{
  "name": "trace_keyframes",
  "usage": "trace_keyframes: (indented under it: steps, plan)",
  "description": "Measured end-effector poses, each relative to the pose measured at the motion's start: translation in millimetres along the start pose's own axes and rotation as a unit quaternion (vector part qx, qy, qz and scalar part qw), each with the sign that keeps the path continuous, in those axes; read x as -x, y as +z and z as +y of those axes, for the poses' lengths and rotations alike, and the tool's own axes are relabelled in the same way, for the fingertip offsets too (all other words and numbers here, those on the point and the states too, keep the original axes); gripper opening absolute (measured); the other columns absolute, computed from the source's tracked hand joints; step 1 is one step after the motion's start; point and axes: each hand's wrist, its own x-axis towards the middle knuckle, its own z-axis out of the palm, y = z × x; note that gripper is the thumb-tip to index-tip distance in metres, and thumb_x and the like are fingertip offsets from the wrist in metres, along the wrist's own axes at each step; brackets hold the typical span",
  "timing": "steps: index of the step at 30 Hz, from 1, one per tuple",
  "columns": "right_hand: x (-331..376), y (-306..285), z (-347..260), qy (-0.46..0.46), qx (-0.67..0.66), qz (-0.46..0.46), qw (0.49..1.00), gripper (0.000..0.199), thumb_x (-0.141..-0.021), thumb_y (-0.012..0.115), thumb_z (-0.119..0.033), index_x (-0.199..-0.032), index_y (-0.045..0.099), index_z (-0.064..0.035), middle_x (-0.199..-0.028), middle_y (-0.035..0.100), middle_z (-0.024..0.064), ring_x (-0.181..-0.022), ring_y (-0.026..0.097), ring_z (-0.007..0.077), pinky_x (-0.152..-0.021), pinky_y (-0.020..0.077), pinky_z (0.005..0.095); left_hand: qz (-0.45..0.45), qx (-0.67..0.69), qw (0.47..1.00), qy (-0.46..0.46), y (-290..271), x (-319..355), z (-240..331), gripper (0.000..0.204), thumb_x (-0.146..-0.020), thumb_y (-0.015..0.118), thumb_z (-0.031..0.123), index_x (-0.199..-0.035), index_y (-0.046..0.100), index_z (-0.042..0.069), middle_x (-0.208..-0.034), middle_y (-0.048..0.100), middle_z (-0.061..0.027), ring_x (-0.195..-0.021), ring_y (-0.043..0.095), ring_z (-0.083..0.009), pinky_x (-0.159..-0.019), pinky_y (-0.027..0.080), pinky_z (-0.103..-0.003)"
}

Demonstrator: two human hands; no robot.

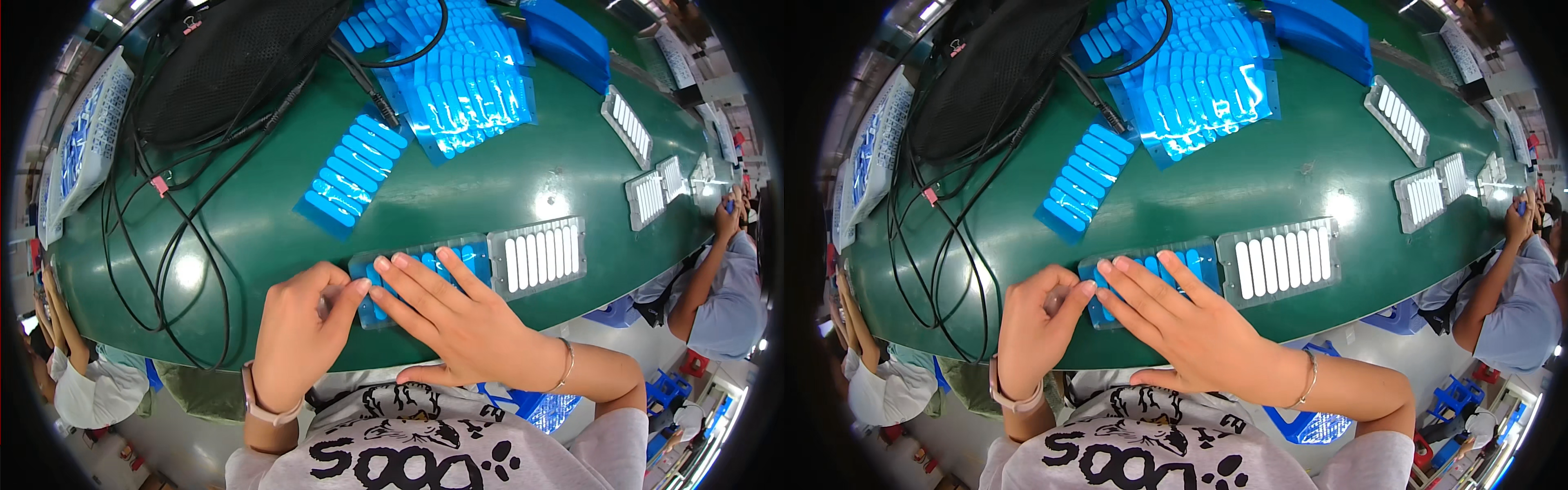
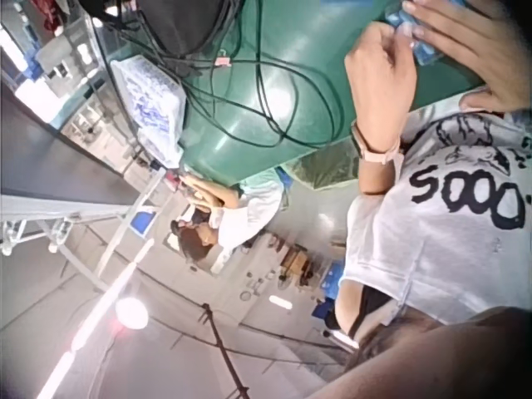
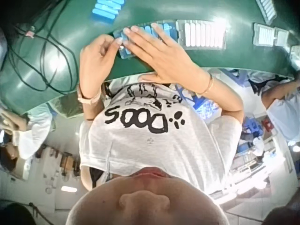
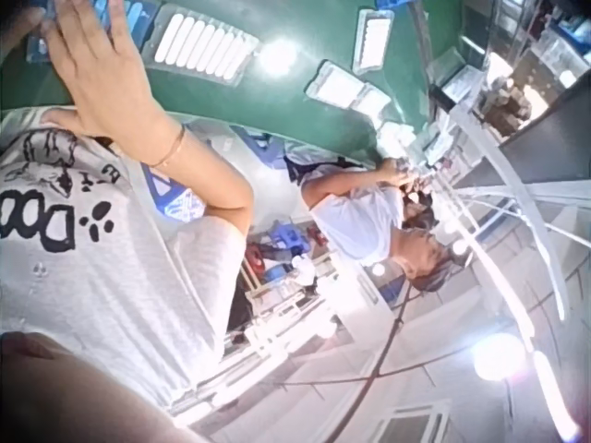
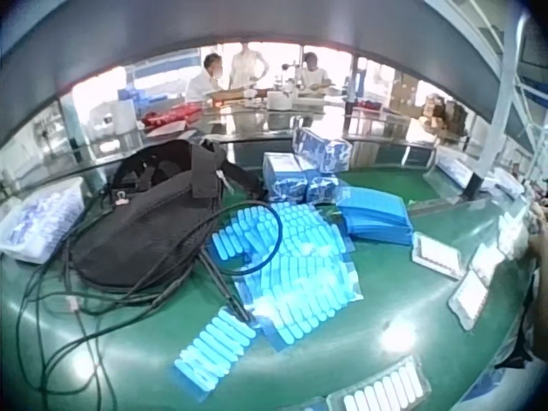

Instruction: Assembling small white components into plastic trays and applying blue adhesive strips.

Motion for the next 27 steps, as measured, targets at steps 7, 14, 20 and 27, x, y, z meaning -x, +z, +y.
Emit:
trace_keyframes:
  steps: [7,14,20,27]
  plan:
    - [1,-30,14,0.028,0.055,0.038,0.997,0.084,-0.083,0.05,-0.058,-0.137,0.035,0.0037,-0.144,0.032,0.0213,-0.138,0.025,0.0314,-0.111,0.0169,0.0502,0.013,-0.008,0.999,0.032,1,3,-6,0.022,-0.084,0.065,0.014,-0.071,0.057,-0.002,-0.058,0.059,-0.0145,-0.045,0.054,-0.0224,-0.045,0.039,-0.031]
    - [13,-6,15,0.01,0.09,0.049,0.995,0.081,-0.083,0.047,-0.061,-0.138,0.036,-0.0011,-0.145,0.031,0.0193,-0.136,0.027,0.0308,-0.11,0.0174,0.0508,0.029,0.008,0.997,0.073,4,7,-8,0.022,-0.085,0.064,0.015,-0.072,0.057,-0.002,-0.058,0.059,-0.0148,-0.045,0.054,-0.0235,-0.045,0.039,-0.032]
    - [15,-15,17,0.02,-0.029,0.076,0.996,0.077,-0.086,0.05,-0.053,-0.14,0.033,-0.0014,-0.147,0.027,0.0199,-0.138,0.023,0.0331,-0.111,0.0135,0.0508,0.08,0.043,0.987,0.133,8,10,-8,0.022,-0.086,0.064,0.014,-0.073,0.056,-0.001,-0.05,0.048,-0.0025,-0.046,0.034,-0.0042,-0.042,0.026,-0.025]
    - [38,-25,37,0.086,-0.253,0.301,0.916,0.05,-0.092,0.046,-0.027,-0.135,0.042,-0.0002,-0.141,0.04,0.0175,-0.136,0.03,0.0329,-0.111,0.0149,0.0477,-0.033,0.193,0.977,0.078,1,12,-10,0.023,-0.09,0.06,0.016,-0.073,0.053,0.002,-0.054,0.046,0.0037,-0.043,0.034,-0.0019,-0.041,0.024,-0.023]
